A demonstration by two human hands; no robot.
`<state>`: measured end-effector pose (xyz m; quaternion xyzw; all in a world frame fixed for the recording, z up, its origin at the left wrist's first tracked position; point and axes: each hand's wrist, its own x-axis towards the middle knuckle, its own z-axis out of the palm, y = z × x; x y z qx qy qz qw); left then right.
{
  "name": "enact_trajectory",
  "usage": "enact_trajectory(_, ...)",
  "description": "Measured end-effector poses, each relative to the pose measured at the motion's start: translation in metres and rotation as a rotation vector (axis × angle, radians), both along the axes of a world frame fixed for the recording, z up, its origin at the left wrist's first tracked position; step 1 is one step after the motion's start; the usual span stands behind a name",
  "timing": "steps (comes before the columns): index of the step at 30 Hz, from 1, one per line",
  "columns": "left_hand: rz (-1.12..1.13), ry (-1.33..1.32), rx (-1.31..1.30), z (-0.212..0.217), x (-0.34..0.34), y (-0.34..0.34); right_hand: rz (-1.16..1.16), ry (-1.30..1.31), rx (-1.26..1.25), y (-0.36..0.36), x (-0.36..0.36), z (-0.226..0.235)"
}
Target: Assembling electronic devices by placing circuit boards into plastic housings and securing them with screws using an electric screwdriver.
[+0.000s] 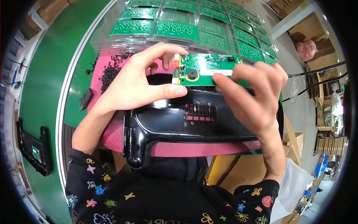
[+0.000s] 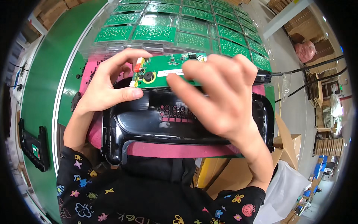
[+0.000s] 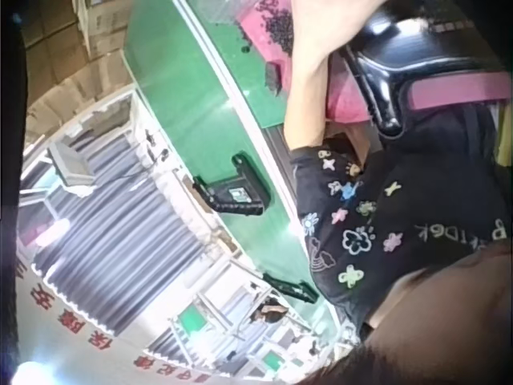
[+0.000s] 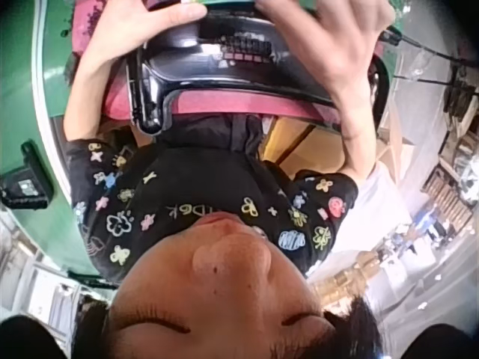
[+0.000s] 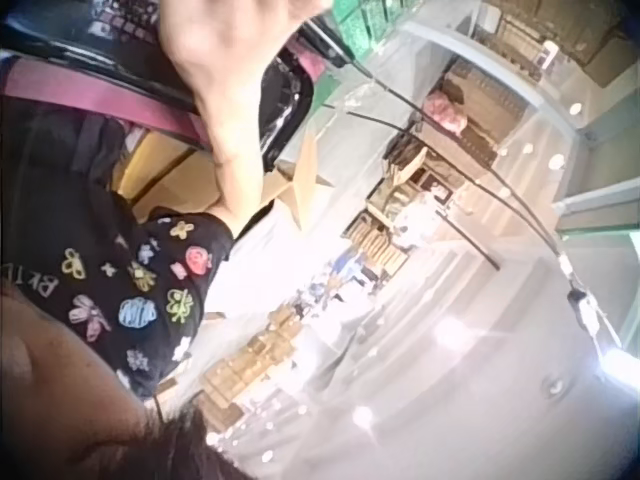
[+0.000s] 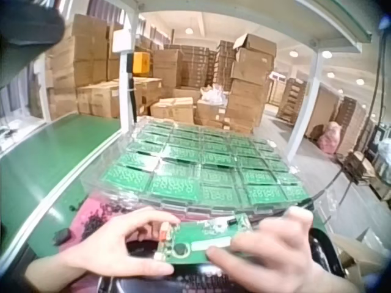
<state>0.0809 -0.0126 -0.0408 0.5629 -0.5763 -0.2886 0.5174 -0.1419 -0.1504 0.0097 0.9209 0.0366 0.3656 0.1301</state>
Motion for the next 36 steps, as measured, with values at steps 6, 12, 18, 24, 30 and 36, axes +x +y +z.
enact_trajectory(6,-0.14,-0.341,-0.246,-0.008,0.005,0.003,-0.163,0.066,0.993,0.021,-0.031,-0.023)
enact_trajectory(12,-0.349,-0.53,-0.11,-0.009,-0.008,0.014,-0.228,0.212,1.199,0.039,-0.053,-0.051)
enact_trajectory(18,-0.417,-0.661,-0.041,-0.02,-0.011,0.017,-0.198,0.261,1.285,0.051,-0.053,-0.068)
enact_trajectory(24,-0.428,-0.718,0.064,-0.016,-0.009,0.021,-0.187,0.313,1.355,0.045,-0.054,-0.063)
enact_trajectory(30,-0.323,-0.695,0.095,-0.028,-0.004,0.017,-0.042,0.515,1.448,0.022,-0.053,-0.07)
enact_trajectory(36,-0.213,-0.658,0.127,-0.034,-0.001,0.012,-0.087,0.356,1.144,0.004,-0.036,-0.086)
